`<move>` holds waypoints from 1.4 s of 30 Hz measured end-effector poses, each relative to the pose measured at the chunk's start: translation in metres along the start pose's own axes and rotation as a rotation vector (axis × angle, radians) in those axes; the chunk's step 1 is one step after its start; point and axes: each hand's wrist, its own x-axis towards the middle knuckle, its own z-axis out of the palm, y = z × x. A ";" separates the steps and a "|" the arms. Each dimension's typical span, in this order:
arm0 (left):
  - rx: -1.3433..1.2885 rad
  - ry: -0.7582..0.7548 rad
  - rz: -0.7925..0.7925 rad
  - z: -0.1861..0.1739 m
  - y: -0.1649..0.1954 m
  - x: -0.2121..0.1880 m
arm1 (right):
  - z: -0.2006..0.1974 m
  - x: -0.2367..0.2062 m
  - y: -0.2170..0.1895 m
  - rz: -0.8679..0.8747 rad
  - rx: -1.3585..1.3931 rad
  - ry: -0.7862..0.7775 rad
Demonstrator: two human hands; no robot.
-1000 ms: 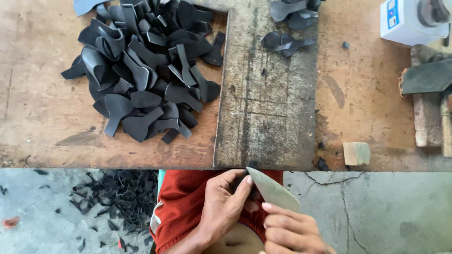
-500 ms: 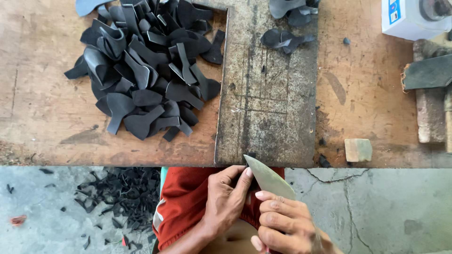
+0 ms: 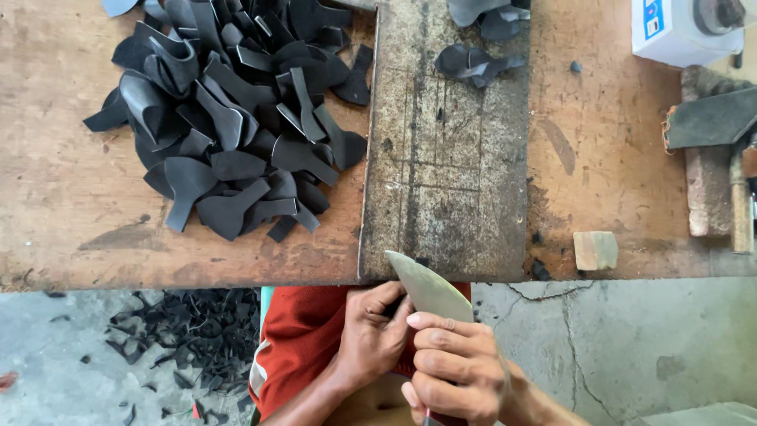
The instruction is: The person sits at a workbench holding a pile of black rubber shoe upper pieces. They pick up one piece at a time, hold it against a curved knife, and trim the edges, dropping trimmed scraps onto a growing pile on the floor beside them.
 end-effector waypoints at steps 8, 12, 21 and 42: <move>-0.163 -0.103 0.040 -0.006 -0.018 -0.008 | 0.007 0.003 0.016 -0.145 -0.029 -0.043; -0.162 -0.103 -0.026 -0.016 -0.034 -0.016 | 0.018 0.011 0.023 -0.145 -0.012 -0.058; -0.327 0.093 -0.217 0.010 -0.029 -0.016 | -0.007 -0.005 -0.002 0.031 0.034 -0.034; -0.116 -0.110 0.045 -0.015 -0.041 -0.018 | 0.001 0.014 0.034 -0.245 0.081 -0.220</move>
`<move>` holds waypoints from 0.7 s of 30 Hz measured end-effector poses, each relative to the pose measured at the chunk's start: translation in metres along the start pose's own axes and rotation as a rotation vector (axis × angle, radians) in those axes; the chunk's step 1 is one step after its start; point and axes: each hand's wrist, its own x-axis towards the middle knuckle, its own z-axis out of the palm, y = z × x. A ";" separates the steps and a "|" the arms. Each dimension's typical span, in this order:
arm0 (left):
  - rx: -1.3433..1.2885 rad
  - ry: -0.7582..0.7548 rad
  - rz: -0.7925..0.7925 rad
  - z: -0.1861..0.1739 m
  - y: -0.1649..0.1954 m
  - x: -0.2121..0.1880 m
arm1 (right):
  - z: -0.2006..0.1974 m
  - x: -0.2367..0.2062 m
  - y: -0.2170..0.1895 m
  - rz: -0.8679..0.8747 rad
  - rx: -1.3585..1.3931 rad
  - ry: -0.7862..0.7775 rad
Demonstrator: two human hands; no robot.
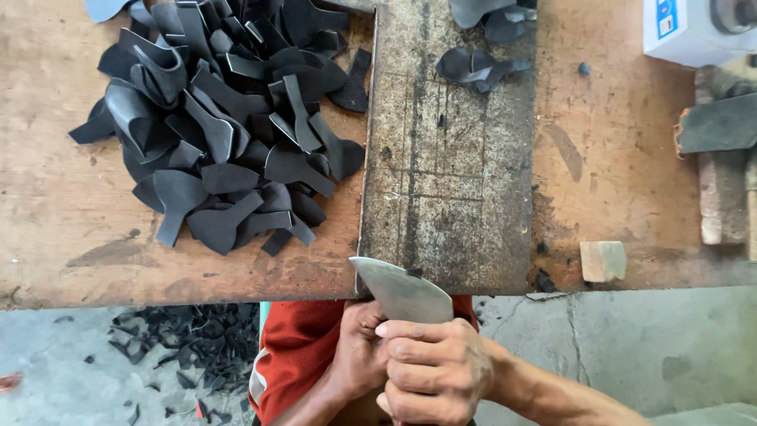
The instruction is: The person sits at a workbench holding a pile of black rubber shoe upper pieces. They pick up one piece at a time, hold it against a curved knife, and trim the edges, dropping trimmed scraps onto a growing pile on the floor beside them.
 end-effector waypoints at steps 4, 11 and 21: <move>0.108 0.045 -0.134 -0.002 0.005 -0.009 | 0.001 0.010 -0.004 0.060 0.043 0.062; -0.286 0.163 -0.481 0.021 0.030 -0.003 | 0.000 0.005 -0.014 0.122 0.098 0.153; -0.123 0.140 -0.311 0.023 0.033 0.002 | -0.002 -0.004 -0.025 0.141 0.074 0.209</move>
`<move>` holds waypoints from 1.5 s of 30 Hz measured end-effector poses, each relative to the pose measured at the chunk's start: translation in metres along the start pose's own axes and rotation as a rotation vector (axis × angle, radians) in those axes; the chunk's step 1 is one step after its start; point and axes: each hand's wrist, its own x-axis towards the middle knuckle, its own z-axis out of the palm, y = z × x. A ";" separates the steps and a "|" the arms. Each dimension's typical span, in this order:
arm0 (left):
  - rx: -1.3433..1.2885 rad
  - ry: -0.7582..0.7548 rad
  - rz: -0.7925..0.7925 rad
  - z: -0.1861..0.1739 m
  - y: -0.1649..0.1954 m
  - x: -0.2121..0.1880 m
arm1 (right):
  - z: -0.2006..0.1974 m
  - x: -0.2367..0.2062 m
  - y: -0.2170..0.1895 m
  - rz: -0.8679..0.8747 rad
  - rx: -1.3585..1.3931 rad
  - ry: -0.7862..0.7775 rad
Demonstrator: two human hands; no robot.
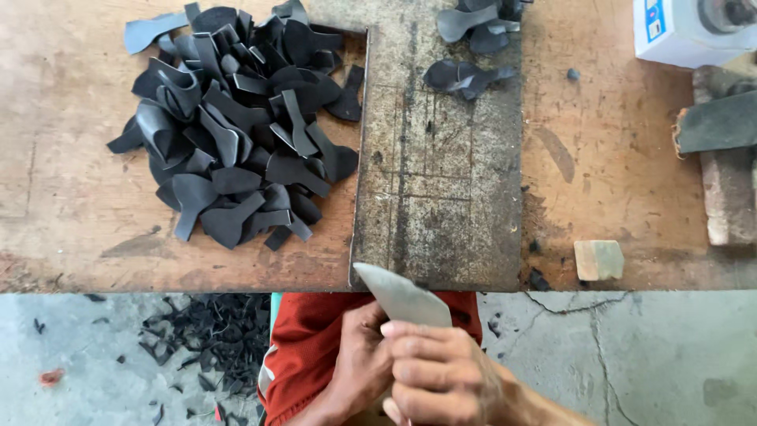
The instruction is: The person sits at a workbench holding a pile of black rubber shoe upper pieces. They pick up one piece at a time, hold it against a curved knife, and trim the edges, dropping trimmed scraps onto a growing pile on the floor beside them.
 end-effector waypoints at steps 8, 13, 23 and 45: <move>-0.144 0.078 -0.148 -0.002 -0.008 0.004 | 0.002 0.001 0.006 0.016 0.067 0.011; -0.051 0.076 0.027 0.010 -0.004 0.006 | -0.006 -0.003 0.000 0.058 0.059 -0.015; 0.376 0.158 0.227 0.019 0.015 0.013 | -0.005 -0.034 -0.033 0.166 -0.273 -0.027; 0.134 -0.118 0.282 -0.014 -0.023 0.012 | 0.015 -0.002 0.008 -0.015 -0.177 -0.035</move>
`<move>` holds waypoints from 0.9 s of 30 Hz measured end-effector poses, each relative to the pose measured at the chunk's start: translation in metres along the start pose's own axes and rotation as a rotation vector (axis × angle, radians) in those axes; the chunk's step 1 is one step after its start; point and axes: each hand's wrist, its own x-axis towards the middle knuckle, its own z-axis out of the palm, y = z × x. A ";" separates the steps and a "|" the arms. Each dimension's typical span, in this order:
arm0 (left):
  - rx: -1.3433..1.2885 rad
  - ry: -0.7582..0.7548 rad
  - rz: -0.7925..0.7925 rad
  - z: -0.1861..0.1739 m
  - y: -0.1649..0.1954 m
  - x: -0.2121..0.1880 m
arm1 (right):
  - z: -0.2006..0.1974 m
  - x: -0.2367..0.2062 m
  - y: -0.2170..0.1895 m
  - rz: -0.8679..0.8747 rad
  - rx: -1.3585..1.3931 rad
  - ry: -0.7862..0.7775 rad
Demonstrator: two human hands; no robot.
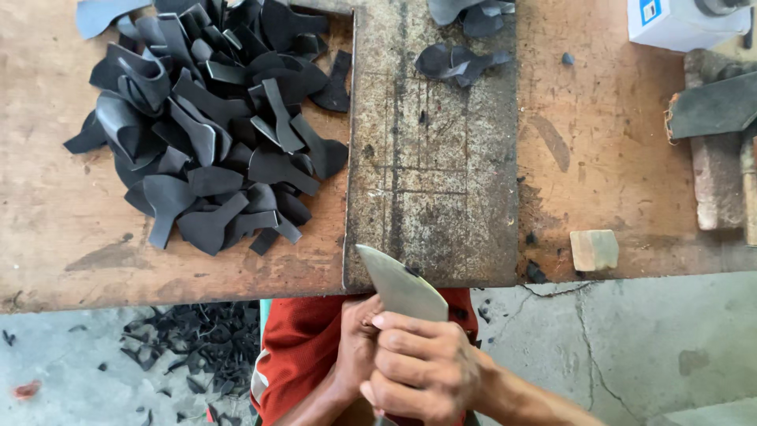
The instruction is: The person sits at a workbench holding a pile of black rubber shoe upper pieces. They pick up one piece at a time, hold it against a curved knife, and trim the edges, dropping trimmed scraps onto a growing pile on the floor beside them.
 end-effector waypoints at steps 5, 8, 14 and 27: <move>-0.024 0.029 -0.097 0.002 -0.016 -0.013 | 0.006 0.018 0.011 0.058 0.056 -0.008; -0.008 0.077 -0.174 0.010 -0.009 -0.011 | -0.002 0.011 0.002 0.093 0.176 0.077; 0.008 0.257 -0.199 0.030 0.016 0.011 | -0.023 -0.029 -0.037 0.184 -0.059 0.061; -0.028 0.096 -0.133 0.017 0.025 0.011 | -0.011 -0.015 -0.017 0.103 -0.063 0.042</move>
